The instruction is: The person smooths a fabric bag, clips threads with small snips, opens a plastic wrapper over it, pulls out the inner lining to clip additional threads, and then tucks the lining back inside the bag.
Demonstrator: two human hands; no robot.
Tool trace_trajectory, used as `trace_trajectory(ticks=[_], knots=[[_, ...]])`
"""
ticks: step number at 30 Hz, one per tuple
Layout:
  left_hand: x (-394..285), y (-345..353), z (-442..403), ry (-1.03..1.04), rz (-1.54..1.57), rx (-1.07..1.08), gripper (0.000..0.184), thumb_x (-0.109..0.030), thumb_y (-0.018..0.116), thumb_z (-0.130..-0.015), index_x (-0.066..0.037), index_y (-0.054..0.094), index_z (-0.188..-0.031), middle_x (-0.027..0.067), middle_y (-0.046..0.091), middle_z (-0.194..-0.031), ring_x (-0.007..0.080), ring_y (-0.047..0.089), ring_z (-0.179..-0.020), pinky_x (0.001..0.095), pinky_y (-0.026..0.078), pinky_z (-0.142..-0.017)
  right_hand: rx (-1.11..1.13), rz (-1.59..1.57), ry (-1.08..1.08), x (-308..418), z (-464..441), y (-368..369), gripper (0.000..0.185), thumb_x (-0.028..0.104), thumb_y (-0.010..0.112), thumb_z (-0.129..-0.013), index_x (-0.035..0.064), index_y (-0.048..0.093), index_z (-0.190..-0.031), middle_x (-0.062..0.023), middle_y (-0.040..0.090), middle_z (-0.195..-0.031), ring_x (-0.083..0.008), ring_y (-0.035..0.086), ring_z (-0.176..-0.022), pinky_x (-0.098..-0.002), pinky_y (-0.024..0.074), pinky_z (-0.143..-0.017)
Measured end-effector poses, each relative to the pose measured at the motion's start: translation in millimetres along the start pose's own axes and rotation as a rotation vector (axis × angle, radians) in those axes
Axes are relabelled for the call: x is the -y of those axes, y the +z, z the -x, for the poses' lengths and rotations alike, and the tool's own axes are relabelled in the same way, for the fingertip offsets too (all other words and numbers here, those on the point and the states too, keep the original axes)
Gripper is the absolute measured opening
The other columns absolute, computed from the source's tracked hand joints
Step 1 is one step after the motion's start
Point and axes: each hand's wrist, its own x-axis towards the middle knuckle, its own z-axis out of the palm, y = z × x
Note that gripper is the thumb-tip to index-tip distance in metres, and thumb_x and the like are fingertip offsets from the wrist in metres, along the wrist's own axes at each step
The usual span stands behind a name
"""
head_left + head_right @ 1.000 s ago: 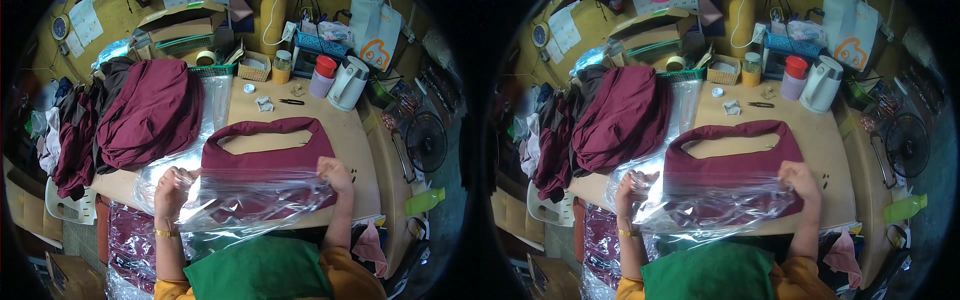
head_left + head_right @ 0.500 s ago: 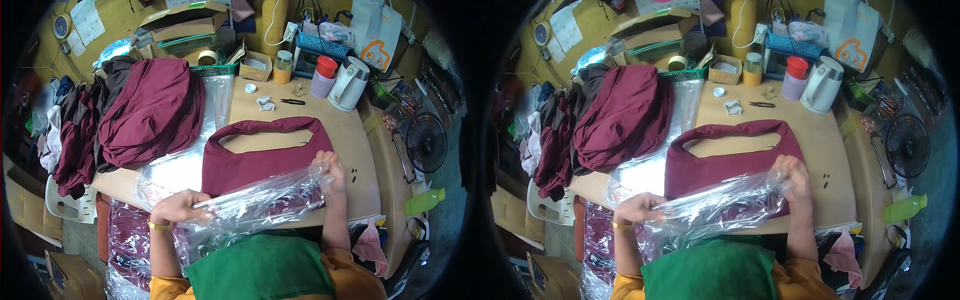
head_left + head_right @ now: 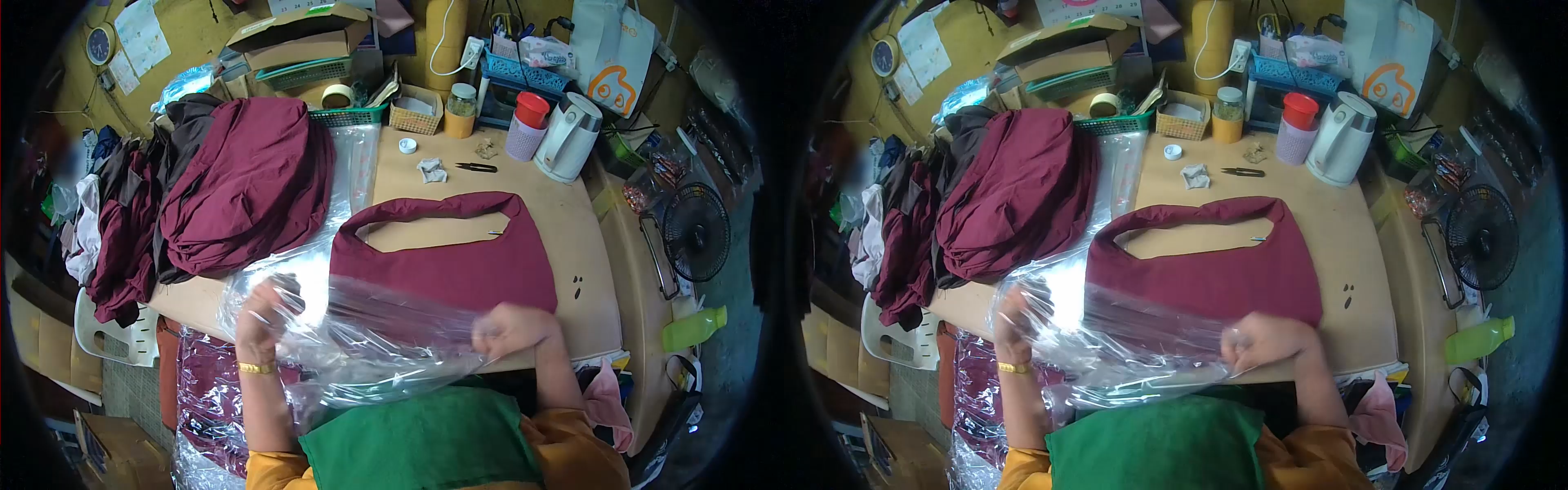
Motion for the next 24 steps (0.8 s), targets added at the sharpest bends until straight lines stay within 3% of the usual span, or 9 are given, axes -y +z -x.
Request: trace_trajectory(ticks=[1,3,7,9,11,12,17,21,24], knots=[[-6,17,-2,-0.051,0.367,-0.326,0.032,-0.03,0.05,-0.1,-0.002,0.063,-0.111,0.0111,0.065,-0.091,0.0196,0.06,-0.069,0.0304,0.049,-0.061,0.193,0.331,0.111,21,-10,16,0.022,0.026,0.073,-0.084,0.0045,0.068,-0.083,-0.015,0.065,-0.079,-0.0239,0.06,-0.065,-0.0352,0.0485,-0.057],[0,-1,-2,-0.119,0.634,0.216,0.031,-0.028,0.055,-0.098,-0.001,0.063,-0.111,0.0089,0.065,-0.089,0.0172,0.059,-0.07,0.0297,0.048,-0.064,-0.07,0.076,-0.231,3,-10,17,0.024,0.027,0.071,-0.086,0.0047,0.067,-0.081,-0.016,0.065,-0.079,-0.0239,0.061,-0.065,-0.0357,0.0481,-0.055],[-27,37,2,-0.482,-0.758,0.556,0.022,-0.019,0.068,-0.092,0.001,0.069,-0.1,0.0025,0.067,-0.081,0.0098,0.055,-0.069,0.0243,0.042,-0.066,-0.306,-1.074,-0.693,-22,-4,-6,0.05,0.054,0.058,-0.091,0.0074,0.06,-0.071,-0.0133,0.065,-0.076,-0.0232,0.06,-0.061,-0.0381,0.0499,-0.055],[7,-5,7,-0.121,-0.736,0.01,0.013,-0.016,0.062,-0.093,-0.004,0.065,-0.089,0.0004,0.062,-0.08,0.0114,0.054,-0.072,0.025,0.043,-0.068,-0.163,-0.32,-0.266,-13,-3,-6,0.039,0.043,0.071,-0.084,0.0045,0.065,-0.08,-0.0082,0.064,-0.076,-0.0172,0.06,-0.063,-0.0335,0.049,-0.059],[-15,29,-5,-0.048,0.474,-0.321,0.014,-0.017,0.055,-0.096,-0.007,0.062,-0.089,-0.0001,0.055,-0.07,0.0145,0.055,-0.069,0.0268,0.044,-0.067,0.008,0.268,-0.091,0,-4,-2,0.036,0.036,0.079,-0.079,0.0025,0.067,-0.085,-0.0052,0.065,-0.076,-0.0139,0.06,-0.065,-0.031,0.0485,-0.062],[-4,-2,-8,-0.028,0.632,0.115,0.013,-0.018,0.055,-0.094,-0.006,0.06,-0.092,0.0022,0.053,-0.07,0.0187,0.056,-0.072,0.0302,0.047,-0.07,0.005,0.12,-0.185,-6,-5,1,0.035,0.034,0.079,-0.079,0.0024,0.068,-0.089,-0.0042,0.066,-0.078,-0.0166,0.061,-0.07,-0.0315,0.049,-0.067],[-5,24,5,-0.542,-0.638,0.485,0.024,-0.013,0.071,-0.081,0.004,0.066,-0.098,0.0052,0.066,-0.088,0.0097,0.056,-0.077,0.0231,0.046,-0.07,-0.395,-1.01,-0.958,-20,-11,-4,0.048,0.043,0.062,-0.092,-0.0047,0.064,-0.099,-0.008,0.064,-0.074,-0.0185,0.061,-0.07,-0.0373,0.0496,-0.066],[6,7,-7,0.056,0.391,-0.313,0.021,-0.024,0.056,-0.098,-0.004,0.063,-0.096,0.0083,0.067,-0.087,0.0184,0.063,-0.072,0.0326,0.056,-0.07,-0.053,0.133,-0.018,10,-11,8,0.035,0.033,0.08,-0.077,0.0019,0.071,-0.092,-0.0105,0.069,-0.079,-0.0152,0.065,-0.068,-0.027,0.0488,-0.06],[3,-11,-5,-0.363,0.807,0.312,0.019,-0.025,0.063,-0.095,-0.006,0.063,-0.098,0.0065,0.065,-0.086,0.0166,0.061,-0.076,0.0302,0.052,-0.074,-0.098,-0.114,-0.364,0,-18,11,0.009,0.011,0.068,-0.085,0.0036,0.068,-0.091,-0.011,0.07,-0.088,-0.0204,0.066,-0.08,-0.0354,0.0523,-0.075]])
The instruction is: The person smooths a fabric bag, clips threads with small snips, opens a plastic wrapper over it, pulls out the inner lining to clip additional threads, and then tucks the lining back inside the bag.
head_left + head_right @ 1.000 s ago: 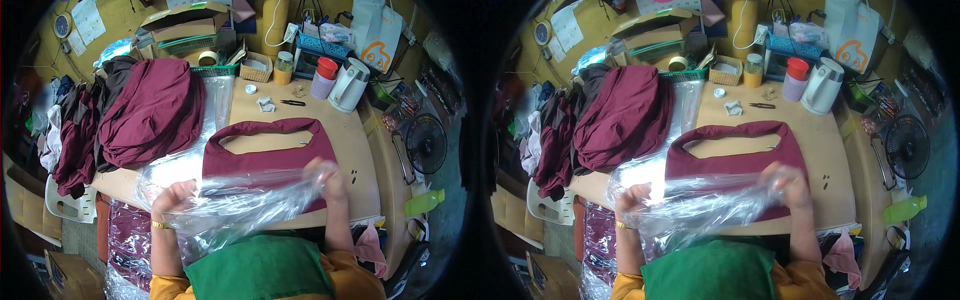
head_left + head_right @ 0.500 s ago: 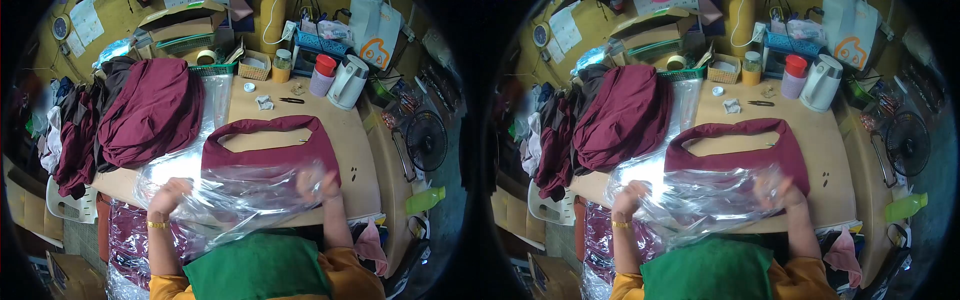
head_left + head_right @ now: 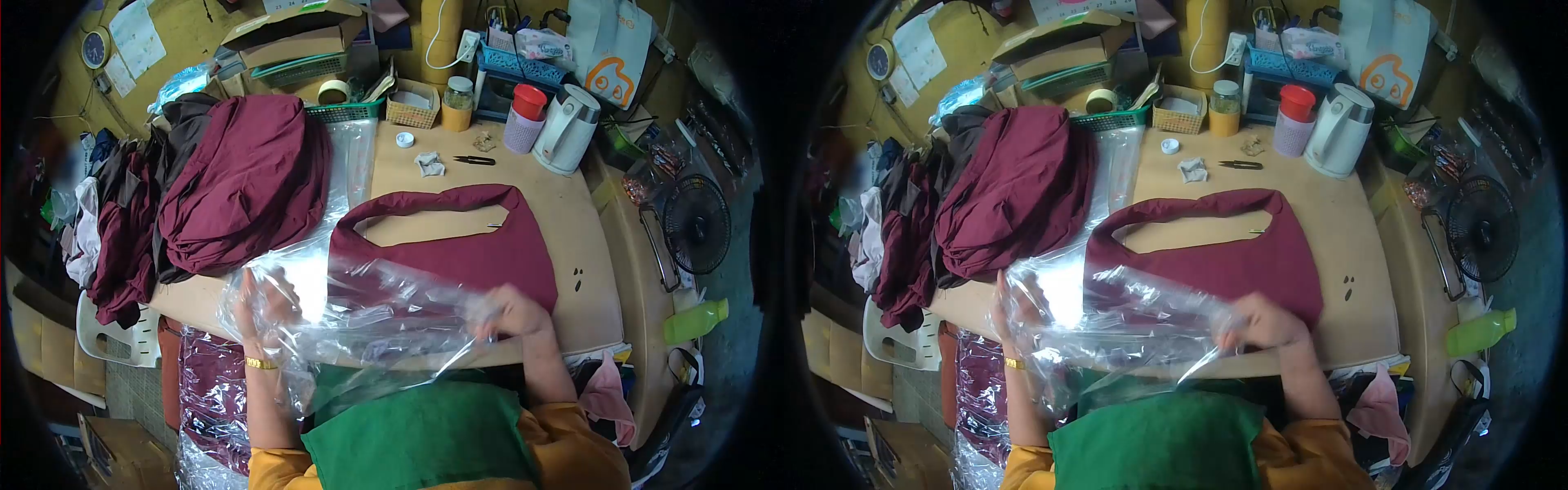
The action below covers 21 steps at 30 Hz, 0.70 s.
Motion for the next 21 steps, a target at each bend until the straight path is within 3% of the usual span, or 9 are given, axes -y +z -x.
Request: trace_trajectory(ticks=[2,3,5,9,11,12,15,18,21], knots=[[17,21,4,-0.116,-1.286,-0.256,0.023,-0.021,0.07,-0.091,-0.004,0.066,-0.105,0.0021,0.062,-0.079,0.0097,0.057,-0.077,0.0279,0.047,-0.075,-0.798,-0.5,-0.211,-1,-7,11,0.037,0.035,0.051,-0.099,0.0086,0.066,-0.078,-0.0117,0.069,-0.077,-0.0192,0.067,-0.068,-0.0375,0.0546,-0.062],[18,23,-8,-0.347,-1.478,-0.107,0.029,-0.01,0.072,-0.085,0.0,0.065,-0.111,0.0018,0.063,-0.081,0.0068,0.055,-0.078,0.0273,0.047,-0.076,-0.645,-0.743,-0.317,-11,-2,-3,0.036,0.038,0.053,-0.097,0.0078,0.066,-0.083,-0.0099,0.067,-0.075,-0.0182,0.065,-0.066,-0.0353,0.0529,-0.059],[12,-2,-1,-0.208,-1.46,-0.36,0.017,-0.009,0.067,-0.086,-0.001,0.067,-0.101,0.0027,0.066,-0.084,0.0098,0.059,-0.081,0.0286,0.049,-0.077,-0.512,-0.995,-0.282,-20,1,-16,0.038,0.043,0.058,-0.093,0.0063,0.067,-0.09,-0.007,0.064,-0.071,-0.0165,0.063,-0.062,-0.0321,0.0503,-0.056],[-6,-6,4,0.51,-0.357,-0.438,0.014,-0.014,0.055,-0.093,-0.003,0.062,-0.095,0.0042,0.066,-0.083,0.0151,0.063,-0.078,0.0328,0.054,-0.072,0.056,0.31,0.306,11,2,-6,0.029,0.034,0.071,-0.084,0.0043,0.07,-0.085,-0.0073,0.065,-0.072,-0.0173,0.061,-0.06,-0.0311,0.0493,-0.056],[1,0,11,0.212,-0.462,-0.148,0.019,-0.018,0.057,-0.094,0.0,0.063,-0.096,0.0054,0.068,-0.087,0.0162,0.064,-0.083,0.0344,0.054,-0.075,0.071,0.189,-0.023,-3,13,-12,0.03,0.032,0.058,-0.093,0.0049,0.066,-0.081,-0.0134,0.069,-0.082,-0.0201,0.065,-0.068,-0.0299,0.0504,-0.06],[8,7,17,0.119,-0.647,-0.125,0.021,-0.019,0.057,-0.094,0.001,0.063,-0.097,0.0056,0.068,-0.088,0.0167,0.065,-0.085,0.035,0.054,-0.076,-0.33,-0.224,-0.375,-27,14,-9,0.043,0.041,0.047,-0.099,0.0056,0.063,-0.079,-0.0123,0.068,-0.08,-0.0212,0.063,-0.064,-0.0328,0.0505,-0.059],[-3,3,17,-0.276,-1.495,0.024,0.025,-0.019,0.06,-0.091,0.001,0.06,-0.106,0.0049,0.067,-0.092,0.0188,0.064,-0.086,0.0352,0.054,-0.079,-0.272,-1.039,-0.512,-26,11,-22,0.058,0.059,0.036,-0.099,0.0082,0.061,-0.084,-0.0079,0.063,-0.069,-0.0189,0.056,-0.057,-0.0329,0.049,-0.059],[0,2,11,0.389,-0.758,-0.559,0.018,-0.02,0.056,-0.095,-0.005,0.065,-0.096,0.0053,0.066,-0.088,0.0167,0.063,-0.083,0.0337,0.054,-0.076,0.057,0.163,0.222,-6,17,-26,0.039,0.042,0.074,-0.084,0.0042,0.064,-0.077,-0.0068,0.066,-0.073,-0.0127,0.057,-0.061,-0.0287,0.0458,-0.057],[-14,-22,13,0.147,-0.485,-0.014,0.021,-0.017,0.062,-0.091,-0.005,0.063,-0.109,0.006,0.066,-0.092,0.0157,0.063,-0.087,0.033,0.053,-0.076,0.125,0.1,0.091,-2,10,-11,0.03,0.028,0.084,-0.074,0.0039,0.067,-0.076,-0.0079,0.068,-0.077,-0.0121,0.059,-0.066,-0.0284,0.0459,-0.058]])
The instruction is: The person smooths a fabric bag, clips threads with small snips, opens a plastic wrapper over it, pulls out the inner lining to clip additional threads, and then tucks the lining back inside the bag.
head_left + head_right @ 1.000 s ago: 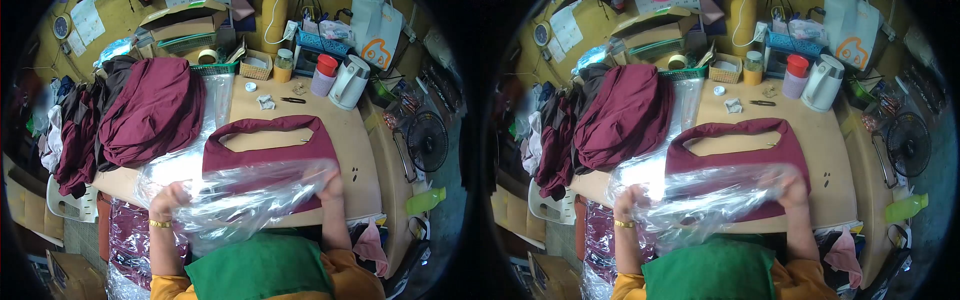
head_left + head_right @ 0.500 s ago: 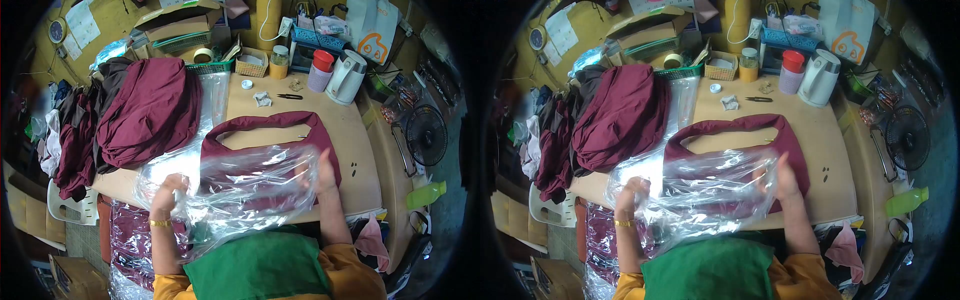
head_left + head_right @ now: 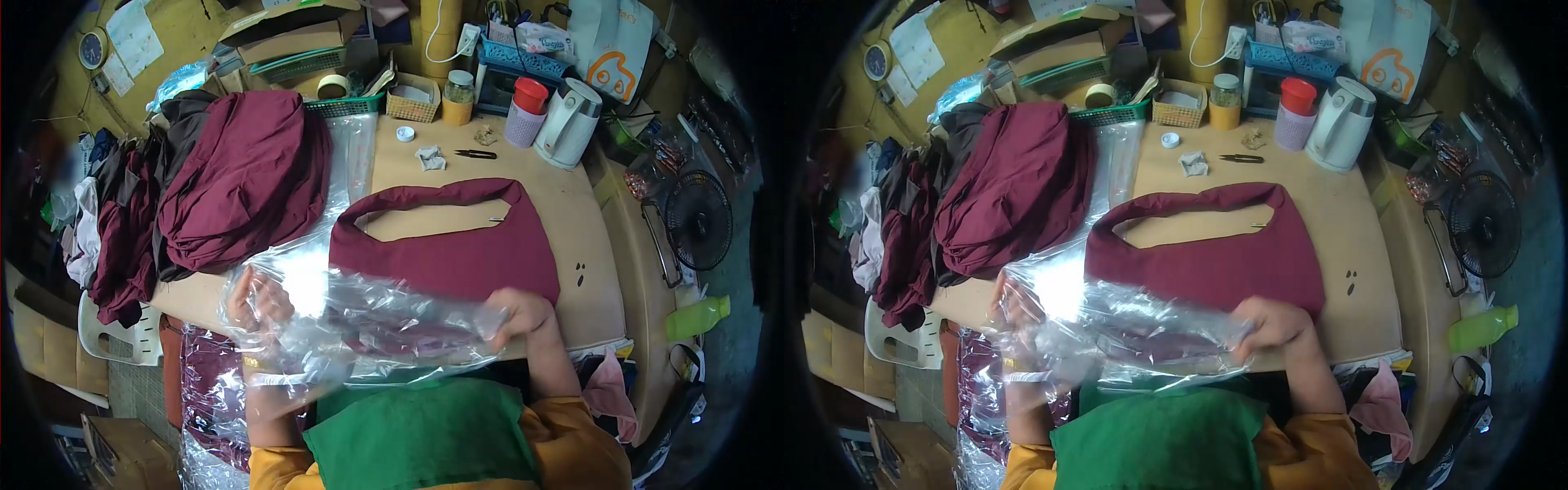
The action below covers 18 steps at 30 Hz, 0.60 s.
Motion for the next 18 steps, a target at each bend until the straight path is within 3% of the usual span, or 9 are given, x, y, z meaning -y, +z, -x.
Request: trace_trajectory(ticks=[3,4,5,6,9,11,12,16,18], knots=[[4,38,13,-0.362,-0.591,-0.157,0.038,-0.002,0.074,-0.081,0.002,0.064,-0.118,0.0057,0.07,-0.095,0.014,0.064,-0.09,0.0284,0.05,-0.079,-0.28,-0.708,-0.48,-9,2,0,0.036,0.038,0.061,-0.091,0.0061,0.058,-0.075,-0.011,0.064,-0.076,-0.0172,0.057,-0.064,-0.0323,0.0457,-0.056],[15,17,2,-0.607,-0.84,0.125,0.043,-0.009,0.072,-0.083,0.003,0.061,-0.122,0.0079,0.07,-0.103,0.0166,0.064,-0.088,0.0287,0.05,-0.081,-0.399,-1.071,-0.748,-10,0,0,0.043,0.044,0.048,-0.098,0.0066,0.053,-0.078,-0.0126,0.061,-0.075,-0.0191,0.054,-0.059,-0.0338,0.0436,-0.049],[11,15,4,-0.5,-0.895,-0.016,0.039,-0.013,0.07,-0.086,0.001,0.06,-0.121,0.0074,0.069,-0.1,0.0166,0.064,-0.086,0.0293,0.05,-0.08,-0.351,-1.079,-0.563,-9,0,-1,0.036,0.041,0.052,-0.097,0.0074,0.055,-0.086,-0.0113,0.062,-0.076,-0.0169,0.053,-0.059,-0.0327,0.0422,-0.049],[7,15,4,-0.337,-0.73,-0.161,0.032,-0.016,0.068,-0.088,0.0,0.061,-0.115,0.0066,0.067,-0.096,0.0161,0.063,-0.082,0.0293,0.051,-0.077,-0.302,-1.083,-0.378,-9,1,-2,0.03,0.038,0.057,-0.096,0.0081,0.058,-0.094,-0.0101,0.063,-0.077,-0.0147,0.052,-0.058,-0.0317,0.0407,-0.048],[3,57,-10,0.286,-0.176,-0.592,0.019,-0.026,0.06,-0.095,-0.007,0.058,-0.09,0.0038,0.059,-0.077,0.0125,0.058,-0.064,0.027,0.052,-0.057,-0.146,0.202,0.277,15,-6,-2,0.023,0.021,0.075,-0.085,0.0016,0.068,-0.093,-0.0051,0.067,-0.08,-0.0109,0.06,-0.065,-0.0268,0.047,-0.058],[4,19,-6,0.022,0.47,-0.079,0.024,-0.03,0.056,-0.096,-0.006,0.058,-0.096,0.0073,0.06,-0.082,0.0155,0.059,-0.065,0.0297,0.053,-0.059,0.053,-0.008,0.116,11,-6,8,0.017,0.019,0.077,-0.082,0.0029,0.071,-0.083,-0.0063,0.069,-0.076,-0.0123,0.062,-0.069,-0.0285,0.05,-0.066],[10,17,1,-0.06,0.557,0.112,0.026,-0.03,0.056,-0.097,-0.005,0.06,-0.102,0.0076,0.062,-0.085,0.0162,0.06,-0.068,0.0309,0.054,-0.062,-0.324,-0.042,0.052,2,15,5,0.017,0.019,0.078,-0.082,0.0039,0.071,-0.086,-0.0076,0.07,-0.08,-0.0151,0.064,-0.07,-0.0303,0.0504,-0.067],[4,46,-1,-0.715,-1.009,0.036,0.035,-0.022,0.072,-0.087,0.004,0.067,-0.11,0.0014,0.069,-0.083,0.0092,0.061,-0.077,0.0245,0.047,-0.071,-0.224,-1.188,-0.465,-22,2,-9,0.03,0.03,0.078,-0.082,0.0027,0.071,-0.091,-0.0061,0.069,-0.082,-0.0124,0.061,-0.071,-0.0302,0.0498,-0.068],[3,10,13,-0.211,-0.979,-0.231,0.036,-0.034,0.061,-0.097,0.001,0.067,-0.1,0.0026,0.068,-0.075,0.0104,0.062,-0.071,0.0249,0.048,-0.065,-0.215,-1.288,-0.428,-3,-10,-4,0.04,0.04,0.076,-0.083,0.0017,0.07,-0.091,-0.0035,0.067,-0.077,-0.0087,0.058,-0.068,-0.0294,0.0484,-0.065]])
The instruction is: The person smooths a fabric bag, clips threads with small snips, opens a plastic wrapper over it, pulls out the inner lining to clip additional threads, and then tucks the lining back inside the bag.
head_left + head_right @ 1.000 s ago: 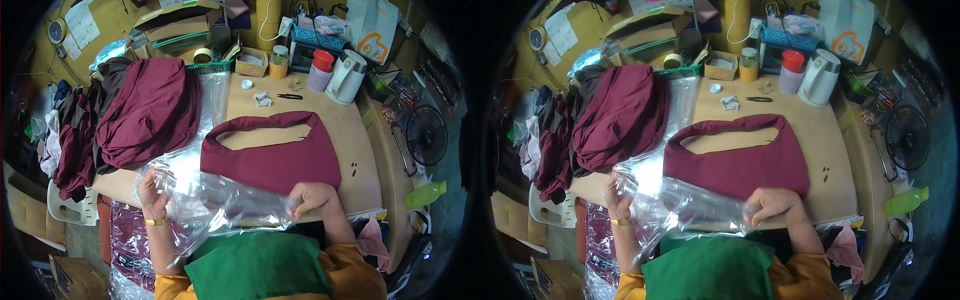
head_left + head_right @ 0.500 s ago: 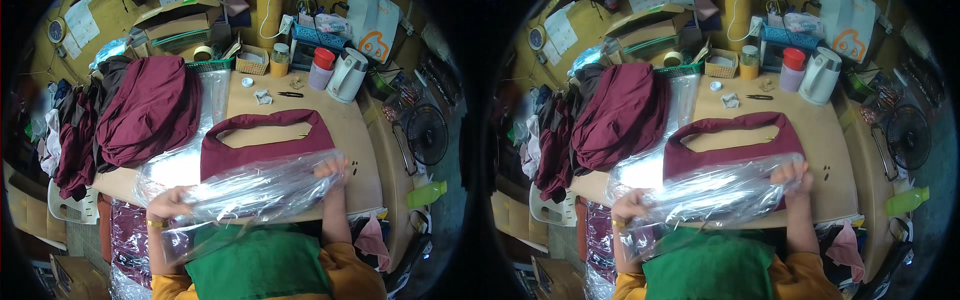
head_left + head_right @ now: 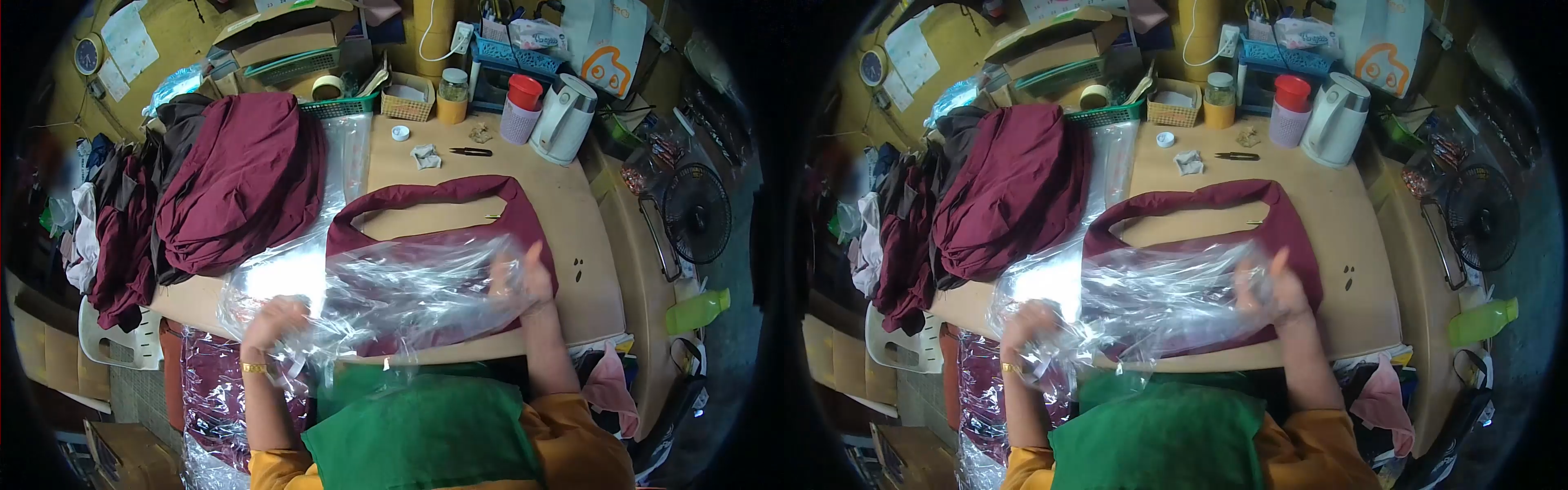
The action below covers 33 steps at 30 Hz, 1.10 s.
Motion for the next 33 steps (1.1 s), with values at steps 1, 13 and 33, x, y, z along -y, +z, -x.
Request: trace_trajectory(ticks=[1,13,33], knots=[[-11,7,-2,0.053,0.534,-0.205,0.035,-0.034,0.056,-0.099,0.0,0.065,-0.102,0.0035,0.066,-0.074,0.012,0.062,-0.069,0.0253,0.049,-0.064,0.081,0.752,0.307,-1,-4,20,0.037,0.037,0.075,-0.086,0.0011,0.07,-0.09,-0.0033,0.066,-0.076,-0.008,0.057,-0.068,-0.0292,0.0479,-0.064],[24,-2,5,0.047,0.29,0.023,0.034,-0.028,0.064,-0.094,-0.002,0.06,-0.115,0.0088,0.069,-0.09,0.0182,0.066,-0.072,0.0328,0.053,-0.057,-0.097,0.25,-0.121,-12,10,-26,0.037,0.033,0.053,-0.098,0.0027,0.061,-0.079,-0.0052,0.069,-0.076,-0.0217,0.064,-0.066,-0.0367,0.0522,-0.065],[-42,94,-21,0.441,-0.433,-0.659,0.049,-0.016,0.057,-0.095,0.002,0.046,-0.14,0.0237,0.054,-0.136,0.0326,0.047,-0.13,0.0448,0.03,-0.112,-0.245,2.256,0.027,58,-9,40,0.052,0.034,0.069,-0.088,0.0105,0.056,-0.132,-0.0126,0.056,-0.135,-0.0295,0.046,-0.132,-0.051,0.0279,-0.114]])
